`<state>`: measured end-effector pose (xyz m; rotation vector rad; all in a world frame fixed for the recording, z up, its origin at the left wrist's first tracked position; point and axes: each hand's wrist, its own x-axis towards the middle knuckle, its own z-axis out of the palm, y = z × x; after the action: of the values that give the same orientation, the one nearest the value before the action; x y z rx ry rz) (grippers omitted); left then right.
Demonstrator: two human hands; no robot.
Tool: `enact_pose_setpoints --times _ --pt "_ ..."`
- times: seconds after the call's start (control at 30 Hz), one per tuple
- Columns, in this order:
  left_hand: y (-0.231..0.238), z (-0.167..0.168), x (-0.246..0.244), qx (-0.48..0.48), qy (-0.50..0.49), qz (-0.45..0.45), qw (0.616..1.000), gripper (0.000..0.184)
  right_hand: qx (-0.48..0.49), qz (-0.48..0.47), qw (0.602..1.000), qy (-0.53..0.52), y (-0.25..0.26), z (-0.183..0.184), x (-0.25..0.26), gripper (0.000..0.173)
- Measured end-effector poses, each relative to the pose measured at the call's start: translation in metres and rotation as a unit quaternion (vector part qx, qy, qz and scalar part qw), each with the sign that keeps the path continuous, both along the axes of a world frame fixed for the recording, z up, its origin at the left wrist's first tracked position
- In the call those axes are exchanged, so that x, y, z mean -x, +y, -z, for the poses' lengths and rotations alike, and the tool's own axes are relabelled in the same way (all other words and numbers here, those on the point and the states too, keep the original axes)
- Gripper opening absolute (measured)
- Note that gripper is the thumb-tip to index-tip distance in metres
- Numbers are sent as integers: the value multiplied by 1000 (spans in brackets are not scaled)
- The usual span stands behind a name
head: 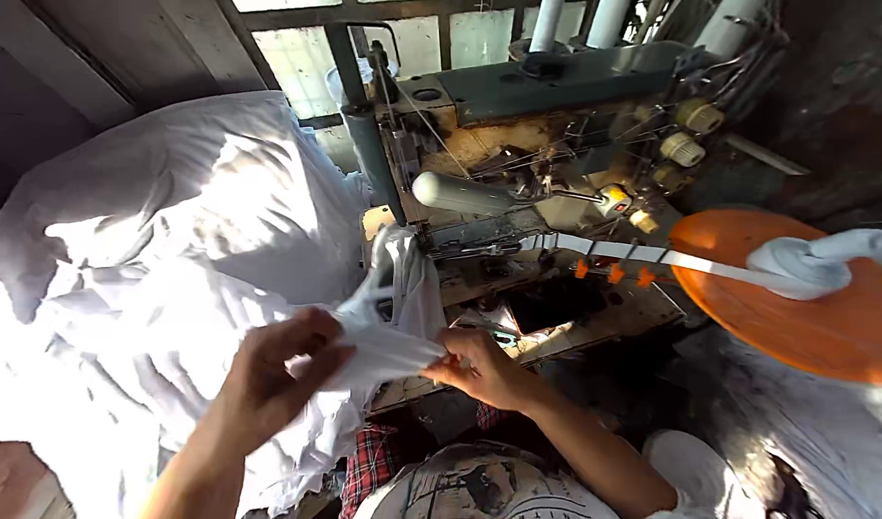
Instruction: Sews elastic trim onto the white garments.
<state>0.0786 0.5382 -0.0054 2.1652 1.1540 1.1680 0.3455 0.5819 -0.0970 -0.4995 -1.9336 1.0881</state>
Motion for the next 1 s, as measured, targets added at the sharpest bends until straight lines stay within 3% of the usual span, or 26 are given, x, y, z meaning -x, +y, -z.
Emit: enact_pose_setpoints --times 0.13,0.23,0.3,0.43,0.53,0.63,0.73,0.87,0.93,1.0 --pt "-21 4 -28 -77 119 9 990 30 7 -69 994 78 -30 5 -12 25" --pt "-15 15 -36 -41 172 111 978 56 -6 -76 992 100 -35 6 -20 23" --pt "-7 30 -39 -57 249 123 959 67 -11 -64 993 97 -31 5 -24 21" --pt "-4 33 -36 -123 330 24 936 55 32 -42 997 49 -23 9 -29 16" --pt "-7 31 -31 -91 246 39 964 31 45 -14 998 37 -19 8 -28 13" --pt "-14 43 -41 -78 153 63 983 32 50 -20 997 55 -20 5 -27 12" --pt "-18 63 -62 -148 236 22 960 51 56 -45 992 99 -23 3 -29 7" --pt "19 85 -50 -216 325 -121 913 24 84 -90 980 159 -31 -4 -33 6" --pt "33 65 -23 -243 316 -173 901 16 86 -82 978 169 -33 -11 -35 9" --pt "31 32 -6 -293 291 -228 882 21 67 -59 982 168 -33 -13 -33 9"
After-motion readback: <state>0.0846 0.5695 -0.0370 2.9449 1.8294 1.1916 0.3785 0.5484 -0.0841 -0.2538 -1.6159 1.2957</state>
